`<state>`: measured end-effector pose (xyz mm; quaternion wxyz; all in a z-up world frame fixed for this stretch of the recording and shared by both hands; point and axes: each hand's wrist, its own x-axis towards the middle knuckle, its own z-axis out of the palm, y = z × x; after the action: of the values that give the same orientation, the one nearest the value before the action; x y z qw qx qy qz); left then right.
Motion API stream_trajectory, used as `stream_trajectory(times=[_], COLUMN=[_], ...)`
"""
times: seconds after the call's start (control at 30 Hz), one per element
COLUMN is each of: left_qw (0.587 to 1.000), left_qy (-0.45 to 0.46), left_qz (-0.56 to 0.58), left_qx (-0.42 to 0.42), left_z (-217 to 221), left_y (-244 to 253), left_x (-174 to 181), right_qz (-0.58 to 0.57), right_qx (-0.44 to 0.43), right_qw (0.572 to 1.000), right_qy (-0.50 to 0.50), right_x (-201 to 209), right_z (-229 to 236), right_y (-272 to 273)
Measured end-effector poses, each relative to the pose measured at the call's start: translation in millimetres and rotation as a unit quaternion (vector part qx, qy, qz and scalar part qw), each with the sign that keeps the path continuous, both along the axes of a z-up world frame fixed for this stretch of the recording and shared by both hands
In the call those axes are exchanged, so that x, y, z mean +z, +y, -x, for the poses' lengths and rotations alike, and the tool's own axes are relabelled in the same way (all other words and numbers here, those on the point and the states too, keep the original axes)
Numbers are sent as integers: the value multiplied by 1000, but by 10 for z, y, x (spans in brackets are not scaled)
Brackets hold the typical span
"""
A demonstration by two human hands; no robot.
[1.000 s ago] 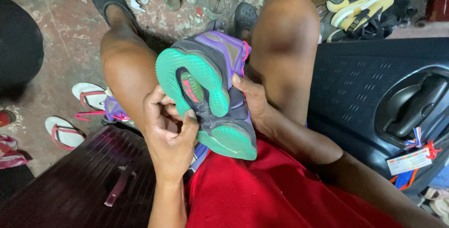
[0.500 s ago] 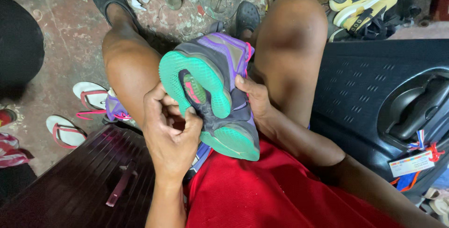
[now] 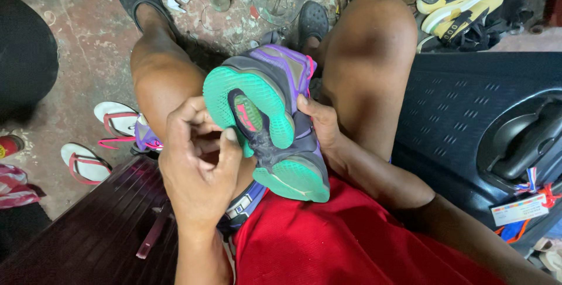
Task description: The person sits on the floor and repairs a purple and green sneaker. They inspect the sole, then use a small squeeze bottle to apply glue along the seam where the sole meets the upper. They press the sole down to secure the bond.
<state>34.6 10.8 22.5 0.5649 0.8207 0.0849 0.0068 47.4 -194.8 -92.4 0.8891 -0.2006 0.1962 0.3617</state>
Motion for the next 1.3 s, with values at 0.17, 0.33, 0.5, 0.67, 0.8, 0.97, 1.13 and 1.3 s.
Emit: stream_trajectory(times=[0.17,0.33,0.5,0.67,0.8,0.97,1.13,1.3], left_qw=[998,986,984,984,997,996,992,985], left_qy=[24,-32,-63,-66,-33,26,8,-44], left_qz=[-63,-163,-165,-166,-73,-88,-127,-165], left_qx=[21,15,32,13,-9,15,-1,9], left_z=[-57,-44,-4,21,0,-57,-62,-53], left_y=[-9,-25,-72,-41,27,16,16,-50], left_x=[44,33,10,69,157,243,285,248], right_qz=[15,10,20,-5,-27,-22,-10,9], right_qx=[-12,-10,-14,7,9,12,5,-9], right_qw=[1000,999,997,998,997,999,998,994], right_qy=[-21,-47,-77,-61,-65,-42,-62,-112], right_x=[-49,-138,-191,-103,-24,-72,-255,-318], right_z=[-3,44,51,19,2,46,103,146], right_y=[32,24,29,19,42,18,-61,-62])
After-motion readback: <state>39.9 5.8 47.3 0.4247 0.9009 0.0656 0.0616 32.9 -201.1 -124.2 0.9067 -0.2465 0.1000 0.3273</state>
